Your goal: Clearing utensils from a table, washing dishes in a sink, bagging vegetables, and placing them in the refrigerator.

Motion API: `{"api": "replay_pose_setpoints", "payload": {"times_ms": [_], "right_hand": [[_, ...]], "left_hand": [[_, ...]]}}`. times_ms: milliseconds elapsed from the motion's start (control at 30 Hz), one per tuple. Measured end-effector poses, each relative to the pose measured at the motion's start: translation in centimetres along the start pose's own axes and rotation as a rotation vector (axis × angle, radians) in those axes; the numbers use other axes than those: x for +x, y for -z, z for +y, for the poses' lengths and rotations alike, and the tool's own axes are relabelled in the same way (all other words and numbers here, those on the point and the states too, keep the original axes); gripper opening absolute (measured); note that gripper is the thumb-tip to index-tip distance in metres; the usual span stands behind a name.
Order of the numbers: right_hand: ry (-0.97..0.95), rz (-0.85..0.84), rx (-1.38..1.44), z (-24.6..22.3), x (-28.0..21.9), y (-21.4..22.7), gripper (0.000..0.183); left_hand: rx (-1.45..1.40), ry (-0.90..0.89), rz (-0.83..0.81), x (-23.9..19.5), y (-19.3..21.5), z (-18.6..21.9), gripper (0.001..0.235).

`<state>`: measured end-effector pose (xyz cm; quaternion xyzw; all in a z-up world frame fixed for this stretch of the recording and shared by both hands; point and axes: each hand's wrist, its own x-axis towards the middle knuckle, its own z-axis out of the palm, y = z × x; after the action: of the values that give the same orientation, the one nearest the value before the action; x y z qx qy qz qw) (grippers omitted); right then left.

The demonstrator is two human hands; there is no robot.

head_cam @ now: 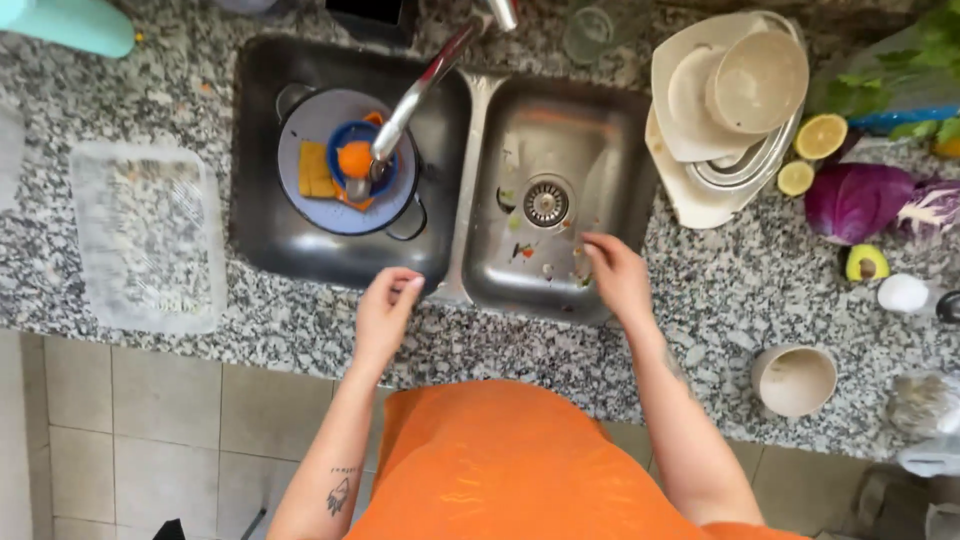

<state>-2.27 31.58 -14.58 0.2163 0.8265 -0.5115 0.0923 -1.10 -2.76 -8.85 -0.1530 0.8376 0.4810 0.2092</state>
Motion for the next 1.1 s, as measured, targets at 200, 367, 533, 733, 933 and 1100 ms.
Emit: {"api": "replay_pose_setpoints", "payload": {"times_ms": [200, 367, 533, 733, 933, 1100], "right_hand": [[0.402, -0.290, -0.441, -1.3, 7.7, -9.6, 0.049], [0.616, -0.246, -0.582, 1.7, 10.6, -14.6, 0.068], [0.404, -0.924, -0.922, 4.7, 2.8, -11.1, 0.071], [0.269, -0.448, -0.623, 4.9, 6.1, -4.8, 0.052], [-0.128, -0.656, -0.668, 8.3, 5.8, -8.8, 0.095], [-0.336, -0.812, -0.819, -1.7, 2.5, -6.6, 0.038]], "left_hand": [[-0.085, -0.008, 0.073, -3.7, 3.0, 1.9, 0.014], [-0.108, 0.015, -0.001, -5.9, 3.6, 0.7, 0.015], [-0.165, 0.110, -0.049, -7.9, 5.7, -1.4, 0.017], [-0.163, 0.095, -0.063, -7.6, 6.7, -2.8, 0.018], [-0.151, 0.047, -0.123, -7.6, 7.2, -2.1, 0.019], [-0.125, 0.063, -0.130, -7.8, 7.9, -2.7, 0.021]]}}
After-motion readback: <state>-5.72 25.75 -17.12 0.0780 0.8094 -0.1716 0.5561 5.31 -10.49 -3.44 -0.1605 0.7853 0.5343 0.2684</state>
